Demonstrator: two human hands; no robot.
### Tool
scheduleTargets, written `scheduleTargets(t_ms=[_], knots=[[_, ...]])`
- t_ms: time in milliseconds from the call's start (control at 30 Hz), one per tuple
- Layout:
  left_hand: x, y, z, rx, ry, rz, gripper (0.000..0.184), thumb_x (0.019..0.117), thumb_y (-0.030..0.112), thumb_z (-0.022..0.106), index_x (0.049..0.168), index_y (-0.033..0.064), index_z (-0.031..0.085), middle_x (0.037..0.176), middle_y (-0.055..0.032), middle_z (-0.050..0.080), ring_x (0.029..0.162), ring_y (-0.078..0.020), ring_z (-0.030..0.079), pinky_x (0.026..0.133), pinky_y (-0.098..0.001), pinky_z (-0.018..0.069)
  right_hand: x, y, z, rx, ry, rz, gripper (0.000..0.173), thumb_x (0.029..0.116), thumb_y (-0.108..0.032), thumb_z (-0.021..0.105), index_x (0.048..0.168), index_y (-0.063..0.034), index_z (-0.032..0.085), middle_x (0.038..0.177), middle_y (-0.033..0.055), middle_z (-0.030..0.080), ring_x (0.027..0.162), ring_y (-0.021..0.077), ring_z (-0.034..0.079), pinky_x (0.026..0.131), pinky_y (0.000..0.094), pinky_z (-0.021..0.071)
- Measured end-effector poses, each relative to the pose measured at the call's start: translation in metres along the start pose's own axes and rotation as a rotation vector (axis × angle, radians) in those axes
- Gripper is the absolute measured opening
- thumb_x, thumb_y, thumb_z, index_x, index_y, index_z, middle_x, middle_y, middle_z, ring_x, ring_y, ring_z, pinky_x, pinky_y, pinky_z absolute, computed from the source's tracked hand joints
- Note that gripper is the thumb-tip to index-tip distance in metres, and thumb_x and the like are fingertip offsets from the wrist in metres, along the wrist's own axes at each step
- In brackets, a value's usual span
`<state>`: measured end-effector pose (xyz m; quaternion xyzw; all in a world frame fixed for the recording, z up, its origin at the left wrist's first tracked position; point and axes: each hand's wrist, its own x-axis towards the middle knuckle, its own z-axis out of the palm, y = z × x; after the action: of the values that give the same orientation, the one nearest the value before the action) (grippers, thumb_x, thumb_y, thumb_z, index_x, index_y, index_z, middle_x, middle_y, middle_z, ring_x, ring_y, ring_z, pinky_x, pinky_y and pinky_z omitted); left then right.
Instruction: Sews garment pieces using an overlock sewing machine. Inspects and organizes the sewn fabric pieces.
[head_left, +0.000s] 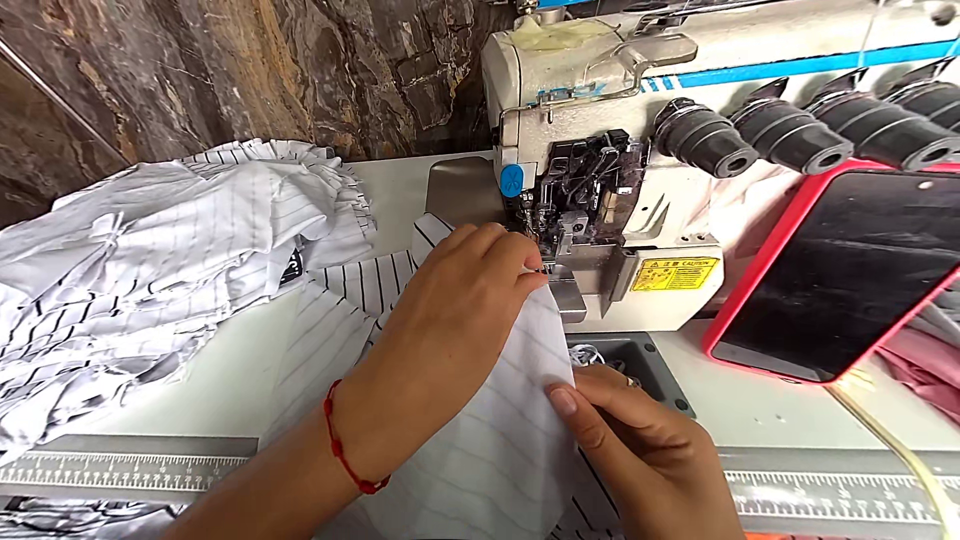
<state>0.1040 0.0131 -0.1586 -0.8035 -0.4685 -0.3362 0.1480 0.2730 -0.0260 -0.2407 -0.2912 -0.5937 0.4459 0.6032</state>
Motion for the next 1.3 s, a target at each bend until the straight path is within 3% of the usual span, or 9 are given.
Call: scheduleTargets(t_ms=[67,167,267,367,533,767,967,1100,1300], knots=[[-0.001,-0.001,0.000,0.010,0.052,0.012,0.015,0.0969,0.024,0.065,0.096,0.0103,0.070,0.090,-0.0014,0.066,0.085,-0.0128,0.063,0.076,-0.0222,0.0515,-0.001,0.001,0.000,-0.003,0.000,-0.001,0.009,0.0945,-0.007,0.069,0.094,-0.0055,0.078,0.098,-0.0052,0.071,0.091,-0.0025,0.066,0.081,0.0158,0.0577],[-0.006,-0.002,0.005,0.053,0.148,0.095,0.019,0.0977,0.023,0.065,0.090,0.0066,0.072,0.092,-0.0075,0.063,0.087,-0.0208,0.058,0.076,-0.0303,0.0450,-0.001,0.001,-0.001,-0.020,-0.003,-0.005,0.009,0.0937,-0.007,0.070,0.094,-0.0049,0.079,0.100,-0.0035,0.071,0.093,-0.0025,0.066,0.081,0.0150,0.0571],[-0.016,0.004,0.006,0.109,0.155,0.115,0.024,0.1017,0.022,0.060,0.090,0.0060,0.074,0.087,-0.0064,0.068,0.085,-0.0186,0.065,0.075,-0.0260,0.0524,-0.001,0.002,-0.002,-0.029,-0.005,0.002,0.009,0.0926,-0.006,0.071,0.094,-0.0045,0.079,0.100,-0.0021,0.072,0.093,-0.0019,0.066,0.080,0.0147,0.0569],[-0.029,0.017,0.000,0.149,0.141,0.064,0.032,0.1050,0.026,0.052,0.097,0.0050,0.074,0.096,-0.0081,0.073,0.097,-0.0199,0.069,0.086,-0.0286,0.0547,-0.002,0.002,-0.003,-0.037,0.003,0.000,0.008,0.0921,-0.006,0.072,0.094,-0.0047,0.080,0.101,-0.0015,0.072,0.094,-0.0020,0.066,0.081,0.0148,0.0573],[-0.048,0.030,0.006,0.184,0.063,0.000,0.057,0.1074,0.049,0.038,0.120,0.0045,0.072,0.125,-0.0140,0.070,0.124,-0.0285,0.062,0.106,-0.0398,0.0477,-0.005,0.002,-0.005,-0.069,-0.019,-0.018,0.008,0.0918,-0.007,0.072,0.091,-0.0053,0.079,0.104,-0.0035,0.072,0.097,-0.0048,0.065,0.084,0.0132,0.0556],[-0.050,0.032,0.013,0.160,0.037,-0.031,0.077,0.1035,0.065,0.028,0.134,0.0052,0.065,0.136,-0.0172,0.062,0.130,-0.0312,0.057,0.110,-0.0490,0.0422,-0.004,0.001,-0.012,-0.115,-0.083,-0.045,0.010,0.0917,-0.005,0.070,0.090,-0.0042,0.079,0.107,0.0006,0.073,0.103,-0.0014,0.065,0.090,0.0162,0.0551],[-0.048,0.035,0.014,0.220,0.045,-0.026,0.082,0.1016,0.069,0.026,0.131,0.0043,0.067,0.127,-0.0137,0.069,0.126,-0.0343,0.061,0.108,-0.0528,0.0433,-0.004,0.000,-0.011,-0.099,-0.045,-0.019,0.007,0.0884,-0.006,0.073,0.088,-0.0083,0.080,0.104,-0.0034,0.074,0.099,-0.0023,0.066,0.086,0.0152,0.0566],[-0.042,0.036,0.021,0.222,0.024,-0.051,0.087,0.0959,0.075,0.030,0.134,0.0058,0.066,0.127,-0.0148,0.068,0.128,-0.0384,0.058,0.108,-0.0572,0.0411,-0.001,-0.001,-0.011,0.018,0.019,0.029,0.009,0.0880,-0.009,0.075,0.090,-0.0171,0.079,0.101,-0.0104,0.074,0.095,-0.0018,0.069,0.083,0.0168,0.0587],[-0.033,0.037,0.025,0.189,0.014,-0.063,0.089,0.0925,0.078,0.032,0.133,0.0066,0.067,0.127,-0.0142,0.067,0.128,-0.0383,0.058,0.107,-0.0568,0.0416,0.003,-0.007,-0.009,0.059,0.093,0.043,0.013,0.0888,-0.004,0.073,0.094,-0.0159,0.075,0.093,-0.0113,0.075,0.084,-0.0020,0.070,0.077,0.0161,0.0593]])
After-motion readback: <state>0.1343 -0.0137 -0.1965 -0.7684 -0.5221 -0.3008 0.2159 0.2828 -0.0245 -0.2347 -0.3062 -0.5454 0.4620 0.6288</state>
